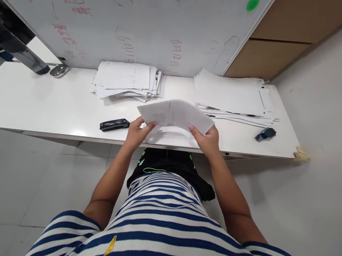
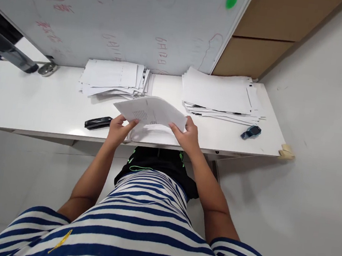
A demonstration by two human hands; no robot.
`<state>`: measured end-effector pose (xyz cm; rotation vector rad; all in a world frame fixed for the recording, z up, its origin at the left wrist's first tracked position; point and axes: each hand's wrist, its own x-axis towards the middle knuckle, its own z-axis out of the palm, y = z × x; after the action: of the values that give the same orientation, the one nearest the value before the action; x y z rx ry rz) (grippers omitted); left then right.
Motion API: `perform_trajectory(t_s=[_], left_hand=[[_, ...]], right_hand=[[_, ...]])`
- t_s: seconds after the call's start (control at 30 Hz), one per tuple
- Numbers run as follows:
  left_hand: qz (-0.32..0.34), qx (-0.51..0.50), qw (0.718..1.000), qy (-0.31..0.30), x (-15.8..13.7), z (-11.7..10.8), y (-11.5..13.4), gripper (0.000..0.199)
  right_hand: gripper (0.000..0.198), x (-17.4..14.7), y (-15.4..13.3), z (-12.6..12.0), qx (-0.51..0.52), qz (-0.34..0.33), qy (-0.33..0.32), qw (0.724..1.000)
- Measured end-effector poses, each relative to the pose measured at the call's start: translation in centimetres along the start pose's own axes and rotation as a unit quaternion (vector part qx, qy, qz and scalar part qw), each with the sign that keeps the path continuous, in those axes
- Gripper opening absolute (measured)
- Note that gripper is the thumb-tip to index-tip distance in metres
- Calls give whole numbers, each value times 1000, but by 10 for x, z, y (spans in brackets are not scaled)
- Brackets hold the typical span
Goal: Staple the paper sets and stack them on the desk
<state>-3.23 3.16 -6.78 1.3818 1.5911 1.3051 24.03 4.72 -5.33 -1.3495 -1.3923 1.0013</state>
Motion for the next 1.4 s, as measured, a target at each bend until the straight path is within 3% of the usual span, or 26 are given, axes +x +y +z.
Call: perform_trajectory(t_s=[0.27,0.43,0.63,0.77,0.87,0.93,1.0,1.07,1.2,1.4], left_hand=[[10,94,996,6,-4,6,-32,26],[-9,71,997,1,-5,2,-26,22],[-15,28,999,-2,-12,-2,-5,22],[7,21,999,29,-22,-23,3,27],[45,140,988,55,-22,-57,-7,30],[50,248,965,66,-18,-84,-21,40],[28,316,946,66,-12,-105,-37,53],[1,339,939,58,-7,-118,-52,50],[-12,317,946,65,-1,-121,-67,32],[21,265,962,62,-9,-112,-66,28]], right_hand=[[62,2,34,22,4,37,3,999],[64,2,39,23,1,49,7,999],[66,4,24,13,21,27,23,999],[65,-5,19,5,55,65,3,996],[66,-17,23,10,117,143,-36,982],[65,-25,24,19,146,182,-71,970],[63,-30,24,31,159,192,-96,964],[59,-32,22,43,163,189,-108,962],[53,-30,20,62,167,184,-133,960],[53,-29,26,74,148,183,-111,965]])
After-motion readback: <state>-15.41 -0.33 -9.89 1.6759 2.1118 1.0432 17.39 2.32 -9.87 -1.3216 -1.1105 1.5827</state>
